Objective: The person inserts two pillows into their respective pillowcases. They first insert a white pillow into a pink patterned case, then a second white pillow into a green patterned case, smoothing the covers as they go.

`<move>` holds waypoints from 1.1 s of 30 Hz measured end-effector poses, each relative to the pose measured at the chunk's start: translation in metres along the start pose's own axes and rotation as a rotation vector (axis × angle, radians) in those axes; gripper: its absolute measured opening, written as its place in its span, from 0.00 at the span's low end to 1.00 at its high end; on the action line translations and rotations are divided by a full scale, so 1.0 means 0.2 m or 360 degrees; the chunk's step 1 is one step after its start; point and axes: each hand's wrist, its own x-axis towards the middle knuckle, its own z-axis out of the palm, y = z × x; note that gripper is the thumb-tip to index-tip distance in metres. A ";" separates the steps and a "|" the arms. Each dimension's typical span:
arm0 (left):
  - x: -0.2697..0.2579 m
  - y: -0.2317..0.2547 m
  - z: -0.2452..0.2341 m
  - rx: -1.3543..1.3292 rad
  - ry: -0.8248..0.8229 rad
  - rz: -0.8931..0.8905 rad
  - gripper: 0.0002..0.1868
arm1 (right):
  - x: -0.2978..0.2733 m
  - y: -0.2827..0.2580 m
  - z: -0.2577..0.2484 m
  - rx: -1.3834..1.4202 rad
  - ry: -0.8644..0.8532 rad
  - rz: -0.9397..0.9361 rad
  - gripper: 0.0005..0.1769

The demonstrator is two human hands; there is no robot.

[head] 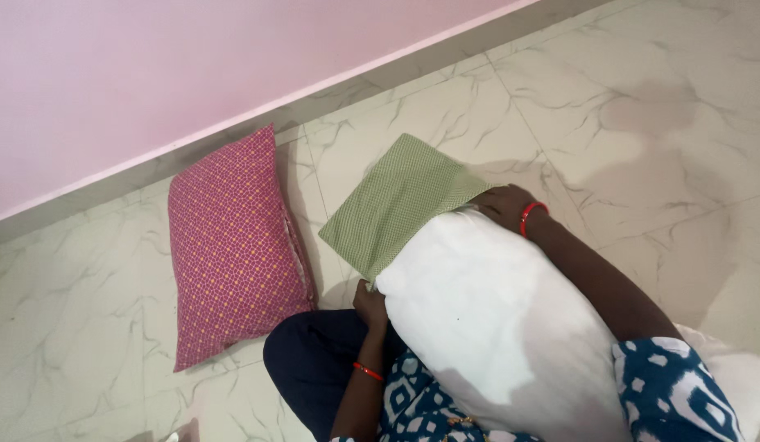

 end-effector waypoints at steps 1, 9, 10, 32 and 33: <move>0.00 0.00 0.01 -0.0061 -0.0029 -0.0058 0.14 | 0.01 0.05 0.02 -0.0067 -0.0023 0.0030 0.20; 0.01 0.01 0.15 0.0177 -0.0333 -0.0272 0.17 | -0.03 0.28 0.15 -0.0413 -0.0748 0.0461 0.24; 0.02 0.01 0.16 0.0219 -0.0427 -0.0274 0.19 | -0.04 0.29 0.15 -0.0394 -0.0872 0.0568 0.23; -0.25 0.24 -0.08 -0.0886 0.0031 0.0098 0.15 | -0.10 0.05 -0.18 0.0378 -0.0139 0.1029 0.46; -0.25 0.26 -0.09 -0.0819 0.0021 0.0187 0.15 | -0.12 0.07 -0.19 0.0525 -0.0183 0.1013 0.48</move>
